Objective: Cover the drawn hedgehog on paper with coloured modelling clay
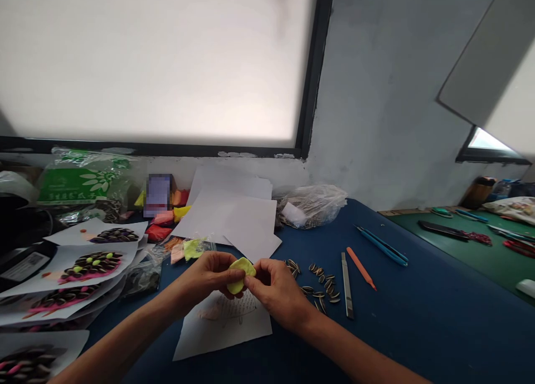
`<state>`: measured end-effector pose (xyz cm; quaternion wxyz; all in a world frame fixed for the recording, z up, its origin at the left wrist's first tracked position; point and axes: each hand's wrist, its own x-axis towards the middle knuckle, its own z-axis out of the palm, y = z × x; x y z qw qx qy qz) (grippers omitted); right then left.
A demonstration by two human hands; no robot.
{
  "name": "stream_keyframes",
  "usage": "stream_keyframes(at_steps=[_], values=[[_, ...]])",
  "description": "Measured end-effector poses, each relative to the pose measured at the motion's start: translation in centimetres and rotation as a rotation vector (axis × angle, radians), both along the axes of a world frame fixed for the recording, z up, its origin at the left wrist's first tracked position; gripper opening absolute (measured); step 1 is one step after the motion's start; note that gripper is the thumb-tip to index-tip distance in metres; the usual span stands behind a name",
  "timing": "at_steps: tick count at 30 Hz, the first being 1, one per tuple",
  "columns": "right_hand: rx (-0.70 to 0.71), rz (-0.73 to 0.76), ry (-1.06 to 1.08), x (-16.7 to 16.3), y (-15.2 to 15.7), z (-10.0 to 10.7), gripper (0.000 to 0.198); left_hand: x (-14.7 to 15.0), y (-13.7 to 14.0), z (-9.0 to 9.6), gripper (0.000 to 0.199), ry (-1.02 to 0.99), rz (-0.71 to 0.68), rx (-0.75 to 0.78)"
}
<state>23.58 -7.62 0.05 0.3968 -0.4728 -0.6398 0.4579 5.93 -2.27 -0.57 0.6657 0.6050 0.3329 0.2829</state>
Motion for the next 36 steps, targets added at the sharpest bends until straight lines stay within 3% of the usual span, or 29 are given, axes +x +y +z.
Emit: stream_keyframes(at_steps=[6, 13, 19, 22, 26, 33, 36], values=[[0.055, -0.025, -0.023, 0.4, 0.2, 0.2, 0.026, -0.4, 0.4, 0.3, 0.044, 0.009, -0.003, 0.025], [0.053, -0.029, -0.05, 0.3, 0.3, 0.1, 0.024, -0.5, 0.8, -0.2, 0.031, 0.08, -0.029, 0.067], [0.054, -0.023, -0.046, 0.6, 0.5, 0.2, 0.023, -1.6, 1.0, 1.0, 0.029, 0.208, -0.178, 0.214], [-0.006, -0.027, -0.015, 0.8, 0.8, 0.0, 0.022, -2.9, 1.8, 1.3, 0.035, 0.403, -0.093, 0.362], [-0.13, -0.02, 0.005, 0.7, 0.9, -0.1, 0.025, -3.8, 2.6, 0.5, 0.017, 0.54, -0.019, 0.459], [-0.189, -0.042, -0.012, 0.5, 0.5, 0.2, 0.029, -3.3, 2.2, 0.7, 0.014, 0.546, 0.037, 0.493], [-0.175, -0.055, 0.03, 0.5, 0.4, 0.3, 0.031, -3.2, 1.9, 1.6, 0.033, 0.413, 0.037, 0.416]])
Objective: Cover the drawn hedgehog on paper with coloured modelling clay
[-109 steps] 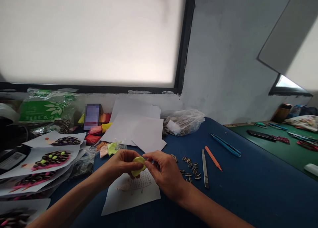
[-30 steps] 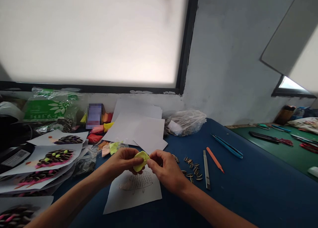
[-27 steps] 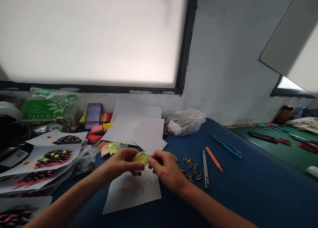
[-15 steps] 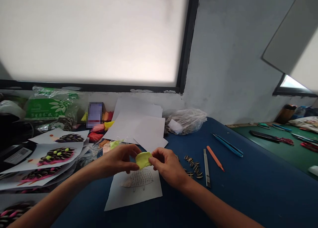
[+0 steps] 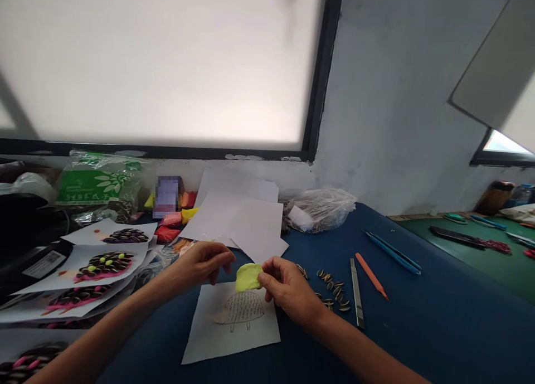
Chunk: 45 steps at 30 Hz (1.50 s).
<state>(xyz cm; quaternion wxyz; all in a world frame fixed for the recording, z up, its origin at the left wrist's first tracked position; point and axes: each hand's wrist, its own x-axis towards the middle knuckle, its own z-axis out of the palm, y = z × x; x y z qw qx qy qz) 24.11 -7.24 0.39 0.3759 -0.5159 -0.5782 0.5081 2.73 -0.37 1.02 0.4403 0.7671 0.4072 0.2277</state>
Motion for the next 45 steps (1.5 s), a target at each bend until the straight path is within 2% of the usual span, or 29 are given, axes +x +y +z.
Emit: stream_keyframes(at_steps=[2, 4, 6, 8, 10, 12, 15, 22, 30, 35, 37, 41, 45], values=[[0.021, -0.008, 0.022, -0.1, 0.0, -0.1, 0.034, 0.1, -0.2, 0.3, 0.04, -0.114, -0.097, -0.15], [0.036, -0.004, 0.036, -0.2, 0.0, -0.1, 0.036, 0.2, -0.4, 0.1, 0.057, -0.16, -0.161, -0.272], [0.044, 0.01, 0.047, -0.3, -0.1, -0.2, 0.037, 0.3, -0.5, -0.3, 0.066, -0.136, -0.136, -0.277], [0.045, 0.016, 0.048, -0.5, -0.1, -0.2, 0.037, 0.4, -0.4, -0.6, 0.066, -0.133, -0.103, -0.246], [0.04, 0.013, 0.053, -0.6, -0.1, -0.1, 0.037, 0.4, -0.3, -0.8, 0.061, -0.186, -0.136, -0.282], [0.04, 0.016, 0.061, -0.5, 0.0, 0.0, 0.037, 0.4, -0.1, -0.8, 0.048, -0.248, -0.173, -0.347], [0.075, 0.024, 0.036, -0.2, 0.0, 0.1, 0.033, 0.5, 0.0, -0.9, 0.033, -0.288, -0.135, -0.38], [0.15, 0.045, -0.073, 0.0, 0.1, -0.5, 0.038, 1.1, -0.6, -0.6, 0.033, -0.291, -0.133, -0.449], [0.24, 0.086, -0.133, -0.7, 1.2, -0.3, 0.029, 0.9, -0.4, -0.8, 0.031, -0.306, -0.088, -0.418], [0.19, 0.137, -0.047, -1.3, 1.7, -0.7, 0.028, 0.7, -0.2, -0.7, 0.037, -0.27, -0.05, -0.419], [0.175, 0.133, -0.043, -1.3, 1.8, -0.7, 0.028, 0.2, 0.1, -0.4, 0.04, -0.192, -0.042, -0.38], [0.184, 0.188, -0.104, -1.0, 2.3, -0.1, 0.026, -1.1, 0.8, -0.3, 0.033, 0.054, -0.055, -0.159], [0.103, 0.272, -0.174, -0.6, 2.4, 0.8, 0.023, -1.7, 0.8, -0.5, 0.028, 0.164, -0.126, -0.133]])
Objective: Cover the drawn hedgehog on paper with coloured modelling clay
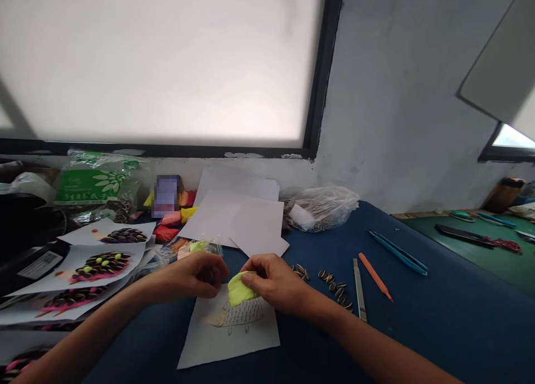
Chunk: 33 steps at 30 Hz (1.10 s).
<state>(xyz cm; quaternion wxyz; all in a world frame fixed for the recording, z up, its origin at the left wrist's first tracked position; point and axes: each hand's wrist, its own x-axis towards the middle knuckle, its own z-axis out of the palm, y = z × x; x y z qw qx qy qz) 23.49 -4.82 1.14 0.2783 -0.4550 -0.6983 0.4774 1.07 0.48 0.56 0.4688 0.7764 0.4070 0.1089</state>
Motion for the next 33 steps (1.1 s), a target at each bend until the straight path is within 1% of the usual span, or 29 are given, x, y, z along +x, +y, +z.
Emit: stream_keyframes(at_steps=[3, 5, 10, 13, 16, 19, 24, 26, 31, 33], values=[[-0.051, 0.022, -0.074, 0.0, -0.2, 0.1, 0.021, 0.1, -0.3, 0.2, 0.027, 0.066, -0.042, 0.046], [-0.046, 0.012, -0.104, -0.1, -0.4, -0.2, 0.019, 0.2, -0.4, 0.4, 0.029, 0.087, -0.056, 0.086], [0.053, -0.02, -0.202, -0.6, -0.5, -0.8, 0.015, 0.5, -0.5, 0.4, 0.026, 0.114, -0.067, 0.142], [0.123, -0.032, -0.277, -0.8, -0.8, -0.9, 0.016, 0.6, -0.6, 0.3, 0.023, 0.118, -0.066, 0.176], [0.164, -0.041, -0.323, -1.0, -1.2, -0.8, 0.015, 0.7, -0.7, 0.3, 0.021, 0.118, -0.065, 0.204], [0.193, -0.049, -0.353, -1.2, -1.6, -0.8, 0.015, 0.7, -0.6, 0.1, 0.021, 0.114, -0.059, 0.213], [0.298, -0.086, -0.425, -1.4, -1.8, -0.9, 0.01, 0.6, -0.6, -0.1, 0.02, 0.103, -0.052, 0.215], [0.297, -0.077, -0.436, -1.4, -1.7, -0.8, 0.011, 0.7, -0.6, 0.0, 0.02, 0.106, -0.06, 0.216], [0.202, -0.058, -0.356, -1.1, -1.3, -0.4, 0.015, 0.6, -0.7, 0.3, 0.024, 0.137, -0.07, 0.206], [0.184, -0.054, -0.343, -1.0, -1.3, -0.4, 0.015, 0.6, -0.8, 0.4, 0.027, 0.141, -0.074, 0.197]])
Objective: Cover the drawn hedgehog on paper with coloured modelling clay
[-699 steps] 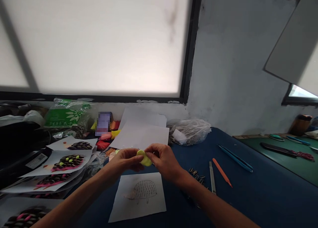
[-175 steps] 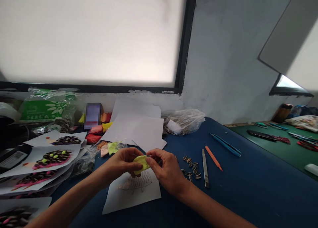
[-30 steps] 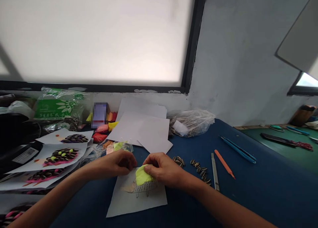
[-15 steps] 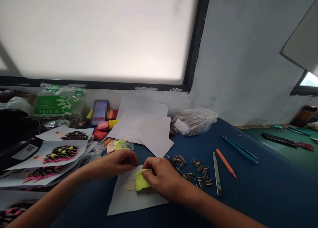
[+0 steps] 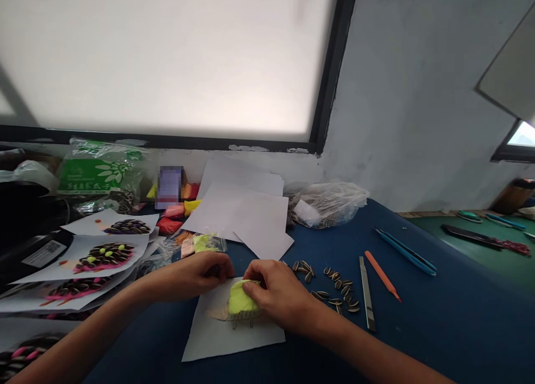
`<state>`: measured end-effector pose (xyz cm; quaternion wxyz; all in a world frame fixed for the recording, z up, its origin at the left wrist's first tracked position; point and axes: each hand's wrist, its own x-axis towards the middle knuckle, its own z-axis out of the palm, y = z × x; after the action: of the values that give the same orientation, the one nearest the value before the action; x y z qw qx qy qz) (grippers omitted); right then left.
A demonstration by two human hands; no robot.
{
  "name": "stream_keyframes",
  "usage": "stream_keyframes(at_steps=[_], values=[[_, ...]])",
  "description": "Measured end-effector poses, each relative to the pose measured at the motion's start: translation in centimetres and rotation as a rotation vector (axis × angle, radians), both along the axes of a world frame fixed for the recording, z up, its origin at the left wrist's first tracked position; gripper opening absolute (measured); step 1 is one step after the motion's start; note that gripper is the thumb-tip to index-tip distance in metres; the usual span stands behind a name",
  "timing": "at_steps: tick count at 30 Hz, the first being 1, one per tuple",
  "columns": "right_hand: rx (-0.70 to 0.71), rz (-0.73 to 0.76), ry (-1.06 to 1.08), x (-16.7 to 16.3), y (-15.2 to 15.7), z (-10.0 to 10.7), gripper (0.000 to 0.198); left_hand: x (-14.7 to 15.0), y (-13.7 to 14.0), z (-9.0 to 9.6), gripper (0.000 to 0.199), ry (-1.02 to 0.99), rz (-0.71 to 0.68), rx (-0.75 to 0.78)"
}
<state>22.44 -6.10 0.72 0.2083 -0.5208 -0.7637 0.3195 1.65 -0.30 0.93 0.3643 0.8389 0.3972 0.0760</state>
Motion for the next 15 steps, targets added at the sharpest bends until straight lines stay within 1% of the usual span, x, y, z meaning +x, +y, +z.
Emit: stream_keyframes(at_steps=[4, 7, 10, 13, 15], values=[[0.002, -0.016, -0.034, -0.09, -0.06, -0.38, 0.013, -0.07, 0.02, -0.01, 0.031, 0.003, -0.007, -0.01], [0.01, -0.018, -0.068, -0.22, -0.21, -0.55, 0.013, -0.09, 0.08, -0.08, 0.03, 0.004, -0.011, -0.001], [0.057, -0.02, -0.114, -0.36, -0.45, -0.53, 0.013, -0.1, 0.08, -0.04, 0.029, 0.011, -0.015, -0.005], [0.121, -0.038, -0.18, -0.51, -0.67, -0.58, 0.008, -0.06, 0.07, 0.04, 0.027, 0.02, -0.021, -0.002], [0.138, -0.04, -0.21, -0.58, -0.73, -0.75, 0.006, 0.0, 0.08, 0.05, 0.026, 0.017, -0.019, 0.015]])
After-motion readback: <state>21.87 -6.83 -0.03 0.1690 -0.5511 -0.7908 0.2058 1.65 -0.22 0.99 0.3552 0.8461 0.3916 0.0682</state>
